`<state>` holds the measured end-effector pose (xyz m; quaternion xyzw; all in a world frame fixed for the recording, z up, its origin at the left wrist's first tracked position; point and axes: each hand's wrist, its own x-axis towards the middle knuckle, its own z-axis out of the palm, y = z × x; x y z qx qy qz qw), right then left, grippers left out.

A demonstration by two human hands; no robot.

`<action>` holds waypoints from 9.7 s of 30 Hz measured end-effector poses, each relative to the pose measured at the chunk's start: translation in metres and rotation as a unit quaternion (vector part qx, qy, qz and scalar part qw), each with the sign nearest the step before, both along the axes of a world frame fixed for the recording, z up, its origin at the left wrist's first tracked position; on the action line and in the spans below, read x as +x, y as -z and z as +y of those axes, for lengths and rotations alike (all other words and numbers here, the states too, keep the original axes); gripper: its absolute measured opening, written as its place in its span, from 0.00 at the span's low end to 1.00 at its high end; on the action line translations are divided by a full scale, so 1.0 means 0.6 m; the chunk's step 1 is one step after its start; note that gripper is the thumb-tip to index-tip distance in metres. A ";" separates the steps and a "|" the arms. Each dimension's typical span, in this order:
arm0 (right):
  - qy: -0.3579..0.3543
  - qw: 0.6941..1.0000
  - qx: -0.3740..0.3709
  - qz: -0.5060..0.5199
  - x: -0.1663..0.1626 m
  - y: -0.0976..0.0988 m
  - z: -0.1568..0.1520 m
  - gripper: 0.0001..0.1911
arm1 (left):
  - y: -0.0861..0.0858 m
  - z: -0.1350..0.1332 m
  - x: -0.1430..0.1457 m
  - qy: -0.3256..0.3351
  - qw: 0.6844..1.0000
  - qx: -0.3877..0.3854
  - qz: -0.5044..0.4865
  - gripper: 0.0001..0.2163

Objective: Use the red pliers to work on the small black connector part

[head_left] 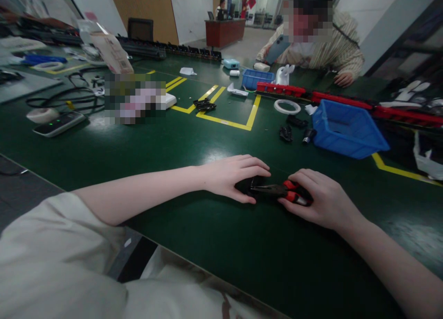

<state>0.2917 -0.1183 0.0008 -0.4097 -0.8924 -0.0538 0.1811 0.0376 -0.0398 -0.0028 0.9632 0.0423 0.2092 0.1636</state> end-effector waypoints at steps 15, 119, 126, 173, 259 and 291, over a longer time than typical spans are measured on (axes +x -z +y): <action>0.017 0.998 0.047 -0.033 -0.009 -0.003 -0.005 0.10 | -0.002 0.001 -0.005 -0.037 0.999 0.009 -0.018 0.28; 0.171 0.984 -0.021 -0.043 0.010 0.002 0.005 0.01 | -0.001 -0.014 0.078 -0.157 0.980 0.064 0.102 0.09; 0.218 0.975 -0.017 -0.044 0.015 0.001 0.008 0.02 | -0.010 -0.010 0.074 -0.146 0.985 -0.044 0.077 0.14; 0.201 0.979 -0.018 -0.021 0.016 0.009 0.013 0.04 | -0.015 -0.001 0.066 -0.097 0.992 -0.032 0.076 0.18; 0.215 0.975 -0.017 -0.058 0.012 0.000 0.012 0.05 | -0.011 0.010 0.062 -0.092 0.984 -0.127 0.088 0.19; 0.235 0.970 -0.065 -0.020 0.007 -0.001 0.012 0.04 | -0.013 0.006 0.064 -0.140 0.981 -0.104 0.083 0.20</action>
